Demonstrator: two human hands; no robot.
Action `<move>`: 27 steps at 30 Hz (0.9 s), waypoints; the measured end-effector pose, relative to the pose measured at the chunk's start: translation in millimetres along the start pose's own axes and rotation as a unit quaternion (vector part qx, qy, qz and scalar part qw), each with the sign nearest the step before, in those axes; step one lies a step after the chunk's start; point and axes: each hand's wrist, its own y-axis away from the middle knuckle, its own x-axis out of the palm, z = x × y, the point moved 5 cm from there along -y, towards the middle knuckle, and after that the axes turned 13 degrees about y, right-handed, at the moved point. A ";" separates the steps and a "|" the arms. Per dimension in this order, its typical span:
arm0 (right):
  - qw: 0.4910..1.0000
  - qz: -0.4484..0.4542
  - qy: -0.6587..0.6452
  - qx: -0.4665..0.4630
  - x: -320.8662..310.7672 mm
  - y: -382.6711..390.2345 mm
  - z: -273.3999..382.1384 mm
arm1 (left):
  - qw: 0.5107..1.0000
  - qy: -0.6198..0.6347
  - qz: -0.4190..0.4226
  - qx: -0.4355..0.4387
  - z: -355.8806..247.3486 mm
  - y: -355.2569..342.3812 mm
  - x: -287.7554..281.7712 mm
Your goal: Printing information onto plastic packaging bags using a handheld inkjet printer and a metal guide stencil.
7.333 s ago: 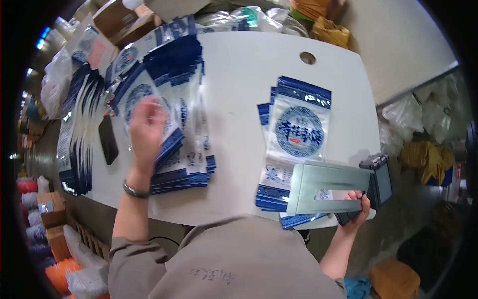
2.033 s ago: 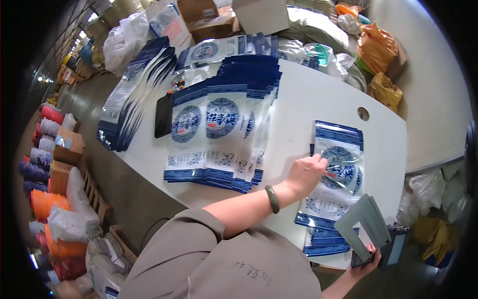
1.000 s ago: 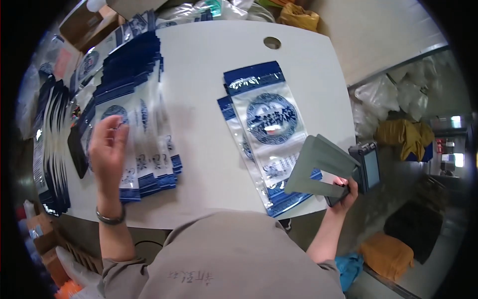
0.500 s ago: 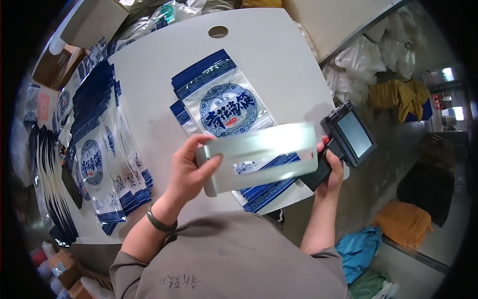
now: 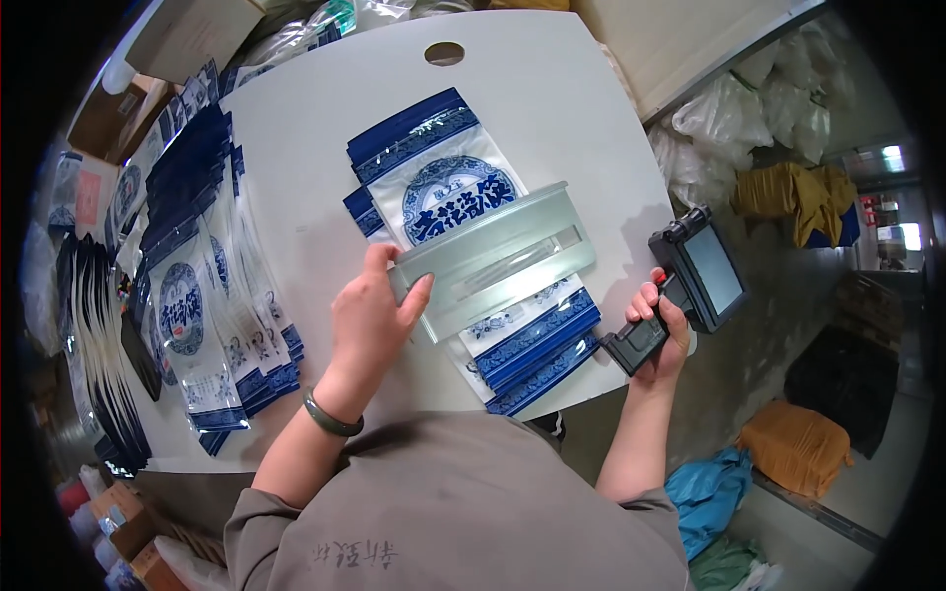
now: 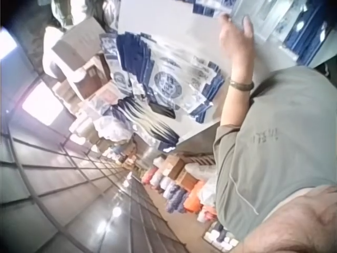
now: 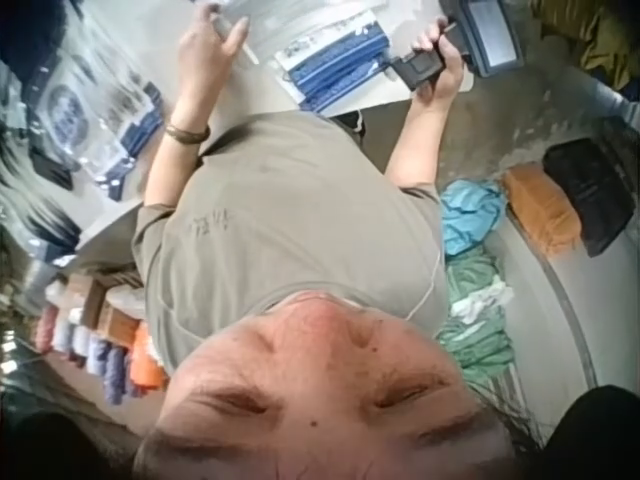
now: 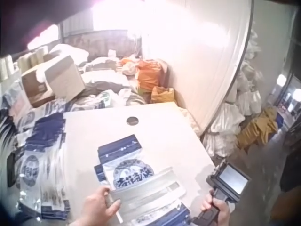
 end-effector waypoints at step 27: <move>0.901 0.027 0.412 0.135 101.2 22.2 -7.8 | 0.998 0.031 -0.045 0.038 4.7 5.2 -7.4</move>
